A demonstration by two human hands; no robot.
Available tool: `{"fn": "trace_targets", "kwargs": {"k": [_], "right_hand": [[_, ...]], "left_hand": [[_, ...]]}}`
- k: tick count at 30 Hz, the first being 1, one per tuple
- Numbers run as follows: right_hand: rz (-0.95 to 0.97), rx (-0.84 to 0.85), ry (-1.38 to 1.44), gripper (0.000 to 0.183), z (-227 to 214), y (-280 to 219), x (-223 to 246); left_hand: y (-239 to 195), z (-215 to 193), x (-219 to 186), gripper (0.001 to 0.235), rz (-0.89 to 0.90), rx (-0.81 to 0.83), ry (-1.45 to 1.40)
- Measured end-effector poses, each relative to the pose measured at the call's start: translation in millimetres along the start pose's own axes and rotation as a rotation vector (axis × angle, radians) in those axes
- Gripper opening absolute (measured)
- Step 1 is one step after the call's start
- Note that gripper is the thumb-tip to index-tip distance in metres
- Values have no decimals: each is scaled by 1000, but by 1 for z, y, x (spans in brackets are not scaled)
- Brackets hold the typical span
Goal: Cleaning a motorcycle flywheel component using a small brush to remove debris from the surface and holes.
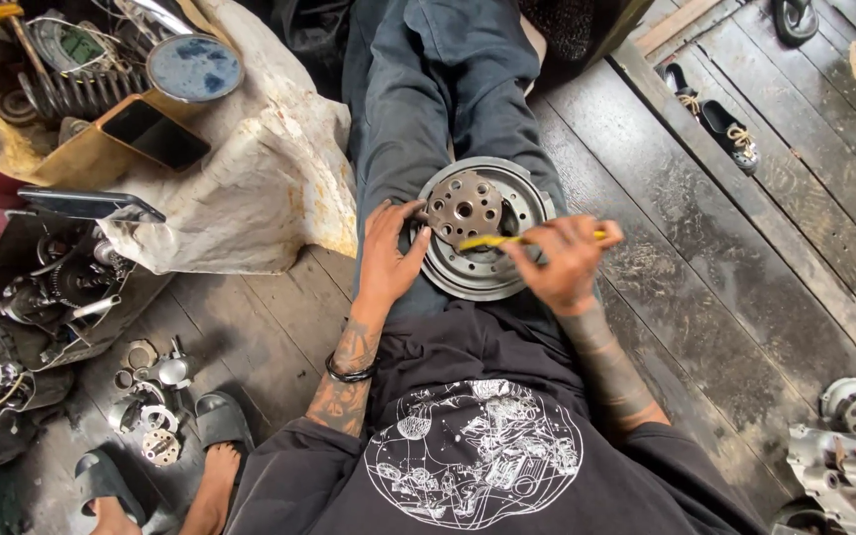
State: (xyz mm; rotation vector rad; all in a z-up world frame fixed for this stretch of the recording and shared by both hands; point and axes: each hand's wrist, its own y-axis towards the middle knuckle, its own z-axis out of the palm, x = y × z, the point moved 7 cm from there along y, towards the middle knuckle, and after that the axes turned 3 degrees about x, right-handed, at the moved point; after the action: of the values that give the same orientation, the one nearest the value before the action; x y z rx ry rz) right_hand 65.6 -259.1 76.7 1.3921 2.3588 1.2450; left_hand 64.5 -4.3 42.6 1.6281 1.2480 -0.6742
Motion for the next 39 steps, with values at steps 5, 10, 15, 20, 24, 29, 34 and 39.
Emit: {"fn": "trace_targets", "kwargs": {"k": [5,10,15,20,24,29,34,39], "right_hand": [[25,6,76,23,3,3,-10],[-16,17,-51,28,20,-24,-10],[40,-25,-18,25,9,-10,-27],[20,10,1,23,20,-18,-16],[59,1,8,22,12,-14,-30],[67,38,-13,26,26,-22,-25],[155,8,-8,32,21,-16,-45],[53,68,73,25,-4,14,12]], "left_hand": [[0,4,5,31,19,26,19],[-3,5,8,31,-11,12,35],[-2,6,7,30,-1,29,35],[-1,6,12,30,-20,0,32],[-4,6,10,30,-3,13,57],[3,2,2,29,2,15,42],[-4,3,6,30,-13,-11,26],[-1,2,6,31,-22,5,10]]}}
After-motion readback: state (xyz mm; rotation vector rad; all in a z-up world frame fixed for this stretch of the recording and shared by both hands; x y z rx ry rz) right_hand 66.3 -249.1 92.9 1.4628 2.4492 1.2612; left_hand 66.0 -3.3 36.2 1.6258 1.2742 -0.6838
